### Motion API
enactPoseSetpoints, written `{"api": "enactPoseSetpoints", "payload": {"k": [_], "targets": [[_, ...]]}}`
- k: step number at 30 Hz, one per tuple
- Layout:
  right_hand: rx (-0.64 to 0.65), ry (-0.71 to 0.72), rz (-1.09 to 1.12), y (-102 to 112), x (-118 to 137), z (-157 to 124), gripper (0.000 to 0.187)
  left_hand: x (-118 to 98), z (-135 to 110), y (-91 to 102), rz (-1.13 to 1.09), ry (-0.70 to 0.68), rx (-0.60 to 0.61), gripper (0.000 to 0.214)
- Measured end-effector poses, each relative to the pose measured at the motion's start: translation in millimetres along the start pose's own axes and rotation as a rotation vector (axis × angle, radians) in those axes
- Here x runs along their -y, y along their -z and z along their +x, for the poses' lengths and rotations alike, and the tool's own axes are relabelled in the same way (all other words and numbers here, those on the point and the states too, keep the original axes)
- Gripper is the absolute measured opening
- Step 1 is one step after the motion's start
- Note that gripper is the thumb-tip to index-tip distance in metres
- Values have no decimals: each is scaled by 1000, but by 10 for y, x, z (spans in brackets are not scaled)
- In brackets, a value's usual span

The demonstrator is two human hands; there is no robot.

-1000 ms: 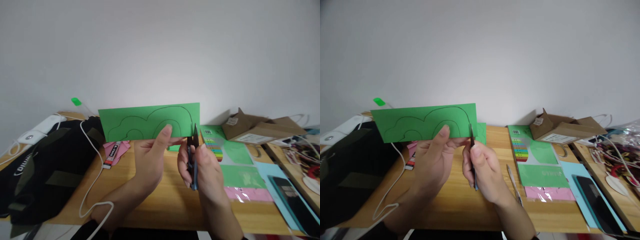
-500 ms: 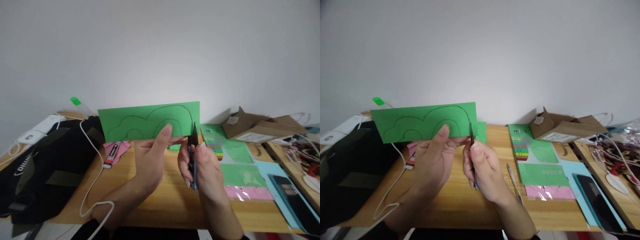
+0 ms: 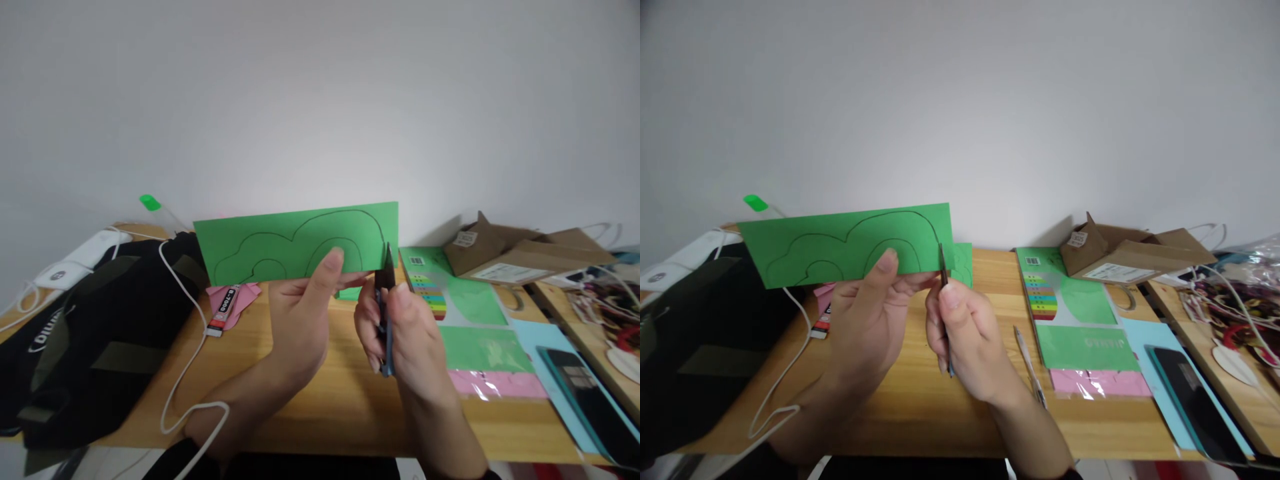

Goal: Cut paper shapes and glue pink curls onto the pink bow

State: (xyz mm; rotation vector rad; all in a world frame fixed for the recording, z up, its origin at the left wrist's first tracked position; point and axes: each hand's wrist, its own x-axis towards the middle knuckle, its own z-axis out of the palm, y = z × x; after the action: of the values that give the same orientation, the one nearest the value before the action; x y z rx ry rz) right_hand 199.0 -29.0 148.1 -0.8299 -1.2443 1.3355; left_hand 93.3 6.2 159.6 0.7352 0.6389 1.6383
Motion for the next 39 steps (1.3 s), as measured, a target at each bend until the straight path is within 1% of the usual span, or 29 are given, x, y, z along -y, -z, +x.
{"api": "enactPoseSetpoints", "payload": {"k": [3, 6, 10, 15, 20, 27, 34, 39], "targets": [[-3, -5, -7, 0, -3, 1, 47, -2, 1, 0, -8, 6, -14, 25], [0, -3, -7, 0, -6, -3, 46, -10, -2, -1, -7, 17, 3, 31], [-10, -2, 3, -11, -1, -6, 46, -22, -15, -14, -33, 26, -3, 23], [-21, -5, -22, -17, 11, -1, 47, -19, -21, -14, -9, 67, -15, 27], [-26, 4, -47, -9, 13, 7, 48, -10, -14, -6, 2, 77, -16, 30], [-18, 16, -20, -13, -4, 7, 46, -25, -18, -27, -28, 65, -14, 21], [-22, 7, -22, -4, -15, -8, 46, -26, -22, -20, -21, 79, 0, 24], [-25, 12, -24, -14, -3, -7, 47, -18, -21, -27, -50, 95, -20, 20]]}}
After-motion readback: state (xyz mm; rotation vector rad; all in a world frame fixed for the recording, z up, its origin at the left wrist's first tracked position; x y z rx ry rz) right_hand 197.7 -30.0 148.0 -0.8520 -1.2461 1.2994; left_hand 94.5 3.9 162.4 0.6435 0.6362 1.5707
